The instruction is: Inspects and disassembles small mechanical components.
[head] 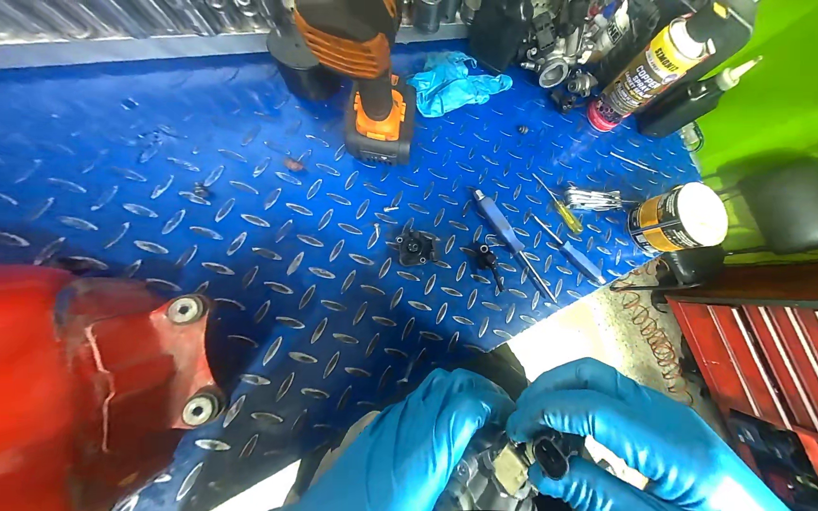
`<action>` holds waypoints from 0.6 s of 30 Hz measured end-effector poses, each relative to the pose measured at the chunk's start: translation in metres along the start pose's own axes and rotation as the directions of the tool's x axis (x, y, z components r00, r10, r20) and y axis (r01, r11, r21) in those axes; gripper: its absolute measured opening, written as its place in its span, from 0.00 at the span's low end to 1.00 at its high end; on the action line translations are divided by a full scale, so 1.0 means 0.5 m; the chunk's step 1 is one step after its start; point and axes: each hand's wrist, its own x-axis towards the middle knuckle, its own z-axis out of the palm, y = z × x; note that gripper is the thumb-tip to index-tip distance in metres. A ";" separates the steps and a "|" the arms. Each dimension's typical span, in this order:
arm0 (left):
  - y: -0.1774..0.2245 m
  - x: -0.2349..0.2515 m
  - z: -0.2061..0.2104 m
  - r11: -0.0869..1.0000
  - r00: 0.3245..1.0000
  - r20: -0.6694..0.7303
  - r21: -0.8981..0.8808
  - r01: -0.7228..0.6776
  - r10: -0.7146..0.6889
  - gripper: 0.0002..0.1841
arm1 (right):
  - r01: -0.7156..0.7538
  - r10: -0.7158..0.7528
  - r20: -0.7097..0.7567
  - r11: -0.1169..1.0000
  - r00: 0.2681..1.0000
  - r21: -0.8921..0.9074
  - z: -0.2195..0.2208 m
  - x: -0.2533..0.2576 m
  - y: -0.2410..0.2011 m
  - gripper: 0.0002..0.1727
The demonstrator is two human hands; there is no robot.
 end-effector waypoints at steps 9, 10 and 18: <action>0.004 -0.003 0.006 1.000 1.000 -0.005 0.005 0.026 -0.026 0.34 | -0.017 0.017 0.003 0.989 1.000 -0.146 0.012 -0.003 -0.026 0.11; 0.003 -0.003 0.006 1.000 1.000 -0.006 0.014 0.022 -0.022 0.34 | -0.021 0.021 0.003 0.986 1.000 -0.164 0.013 -0.004 -0.028 0.11; -0.004 -0.008 0.015 0.998 0.999 -0.037 0.057 -0.010 0.012 0.34 | -0.019 0.021 0.004 0.945 1.000 -0.327 0.023 -0.012 -0.055 0.12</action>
